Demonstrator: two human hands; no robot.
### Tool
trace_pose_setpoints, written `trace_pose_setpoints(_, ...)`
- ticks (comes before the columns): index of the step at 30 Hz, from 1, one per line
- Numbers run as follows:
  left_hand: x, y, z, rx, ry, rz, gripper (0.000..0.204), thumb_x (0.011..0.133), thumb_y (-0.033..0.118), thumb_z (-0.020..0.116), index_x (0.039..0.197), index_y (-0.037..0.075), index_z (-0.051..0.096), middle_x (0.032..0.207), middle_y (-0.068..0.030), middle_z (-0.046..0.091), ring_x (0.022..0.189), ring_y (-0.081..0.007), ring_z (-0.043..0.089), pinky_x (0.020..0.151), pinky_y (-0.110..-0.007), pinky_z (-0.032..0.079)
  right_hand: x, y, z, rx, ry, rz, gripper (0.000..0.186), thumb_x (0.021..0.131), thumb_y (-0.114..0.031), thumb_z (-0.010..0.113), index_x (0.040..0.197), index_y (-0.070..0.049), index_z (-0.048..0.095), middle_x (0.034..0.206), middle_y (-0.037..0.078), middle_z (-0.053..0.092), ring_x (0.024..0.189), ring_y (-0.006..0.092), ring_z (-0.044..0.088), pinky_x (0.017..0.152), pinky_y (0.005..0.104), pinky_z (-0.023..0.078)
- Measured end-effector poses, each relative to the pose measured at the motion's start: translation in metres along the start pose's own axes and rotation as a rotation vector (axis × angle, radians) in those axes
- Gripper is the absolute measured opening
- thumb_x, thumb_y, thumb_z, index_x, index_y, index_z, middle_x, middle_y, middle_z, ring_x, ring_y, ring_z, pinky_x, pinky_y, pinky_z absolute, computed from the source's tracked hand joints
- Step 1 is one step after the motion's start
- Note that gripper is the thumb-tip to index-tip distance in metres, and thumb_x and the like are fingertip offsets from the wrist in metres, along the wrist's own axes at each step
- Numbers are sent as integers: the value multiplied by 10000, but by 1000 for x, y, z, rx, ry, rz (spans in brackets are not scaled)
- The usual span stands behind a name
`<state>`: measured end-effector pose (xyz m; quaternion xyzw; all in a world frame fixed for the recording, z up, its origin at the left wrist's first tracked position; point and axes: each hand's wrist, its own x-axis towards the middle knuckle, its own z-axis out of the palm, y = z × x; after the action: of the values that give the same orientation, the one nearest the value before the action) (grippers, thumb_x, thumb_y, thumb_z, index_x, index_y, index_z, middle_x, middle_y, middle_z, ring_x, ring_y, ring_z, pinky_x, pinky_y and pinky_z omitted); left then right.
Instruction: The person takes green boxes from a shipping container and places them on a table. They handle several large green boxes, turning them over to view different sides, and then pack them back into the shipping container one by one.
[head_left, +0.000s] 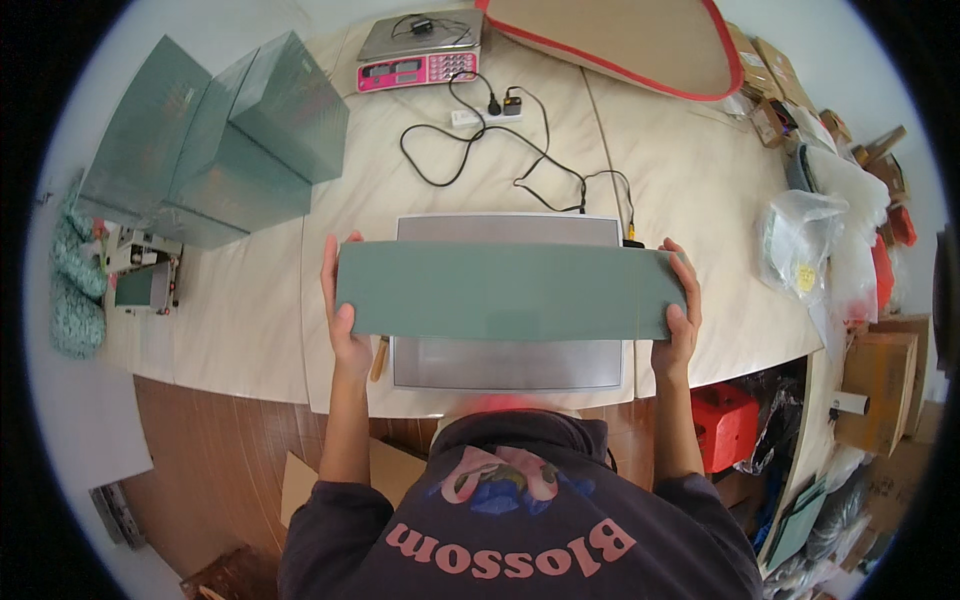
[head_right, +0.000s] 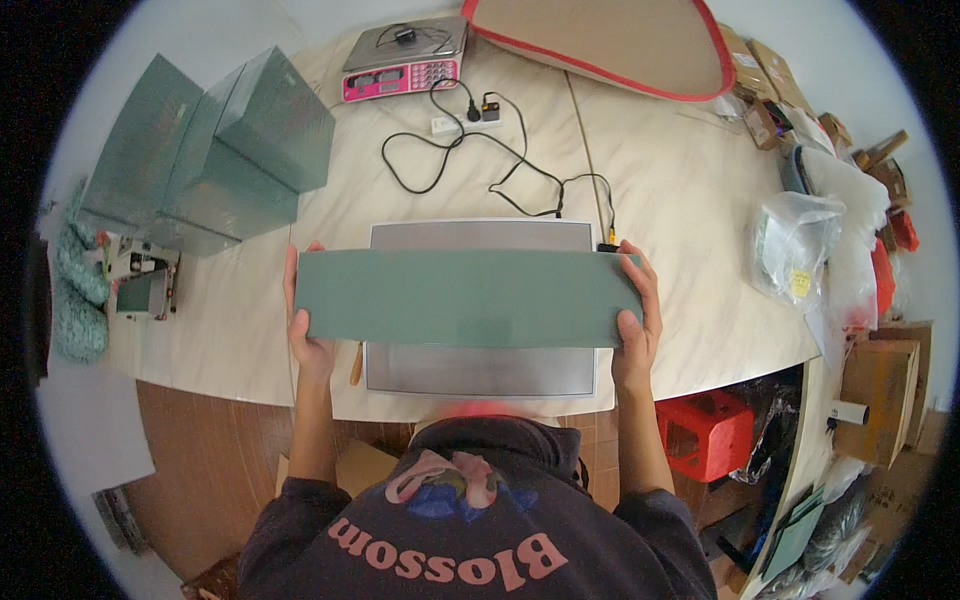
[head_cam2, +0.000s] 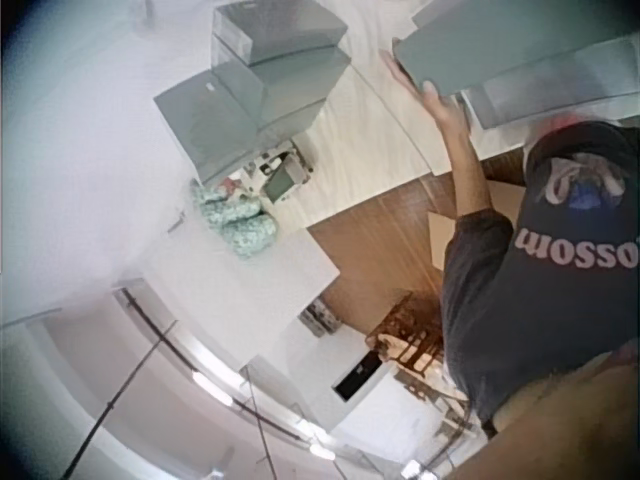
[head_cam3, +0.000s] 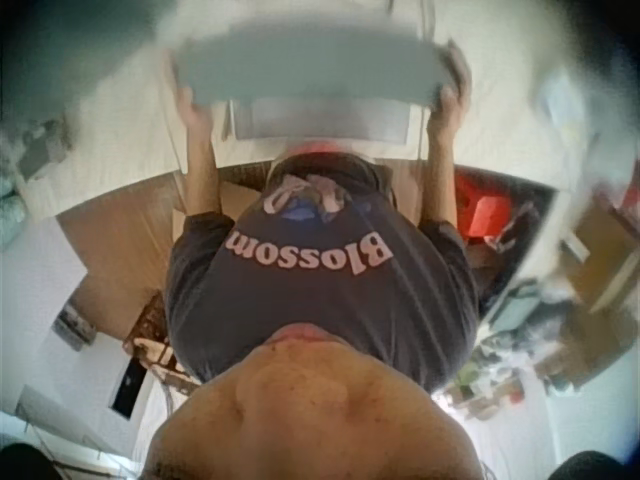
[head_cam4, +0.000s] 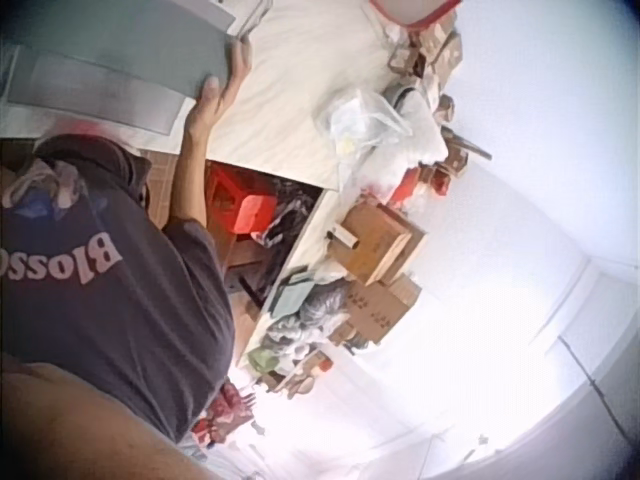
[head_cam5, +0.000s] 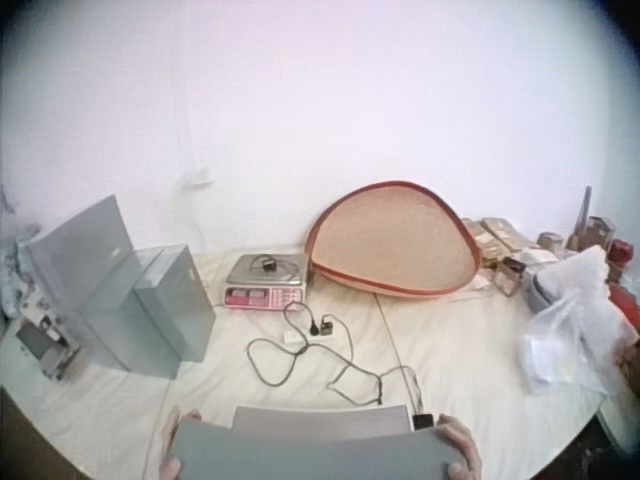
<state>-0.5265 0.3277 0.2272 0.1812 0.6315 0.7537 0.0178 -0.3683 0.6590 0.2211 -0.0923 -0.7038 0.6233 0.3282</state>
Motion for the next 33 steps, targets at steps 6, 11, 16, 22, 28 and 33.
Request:
trace_pose_setpoints(6,-2,1,2,-51,25,-8,922,784,495,513,1476,13,139,1455,-194,295,1341,-273,307,1102,-401,232,0,0,2,37,14,-1,548,816,-413,479,1179,-12,564,1328,226,429,1260,325,400,1055,420,288)
trace_pose_setpoints(11,-1,8,7,-36,56,-32,927,775,497,516,1473,8,150,1457,-198,294,1340,-277,314,1102,-398,236,6,-8,2,-69,-8,-38,516,831,-402,455,1129,2,575,1302,232,443,1230,327,418,1047,413,279)
trace_pose_setpoints(16,-5,1,16,-61,66,-48,921,775,501,509,1471,9,160,1443,-198,318,1336,-271,318,1100,-393,233,10,-9,-12,-148,4,-96,529,868,-439,427,1067,20,598,1258,234,484,1201,322,443,1036,407,295)
trace_pose_setpoints(22,-16,-17,64,-44,53,-10,956,780,619,500,1464,20,204,1404,-176,361,1303,-257,334,1085,-389,235,34,-49,-68,-131,80,-37,626,860,-504,436,1173,25,559,1284,205,488,1191,293,464,1026,404,339)
trace_pose_setpoints(28,-9,-27,42,69,76,85,953,794,613,463,1466,4,170,1277,-152,453,1195,-246,442,1014,-374,336,30,-45,-53,-242,54,-48,640,860,-526,428,1164,20,565,1272,205,488,1194,290,453,1030,395,314)
trace_pose_setpoints(33,-6,-24,10,51,133,99,976,780,629,473,1470,11,164,1274,-154,466,1189,-241,451,1011,-370,356,29,-25,-22,-214,-26,-48,643,852,-527,434,1163,23,555,1268,192,479,1203,288,440,1038,384,293)
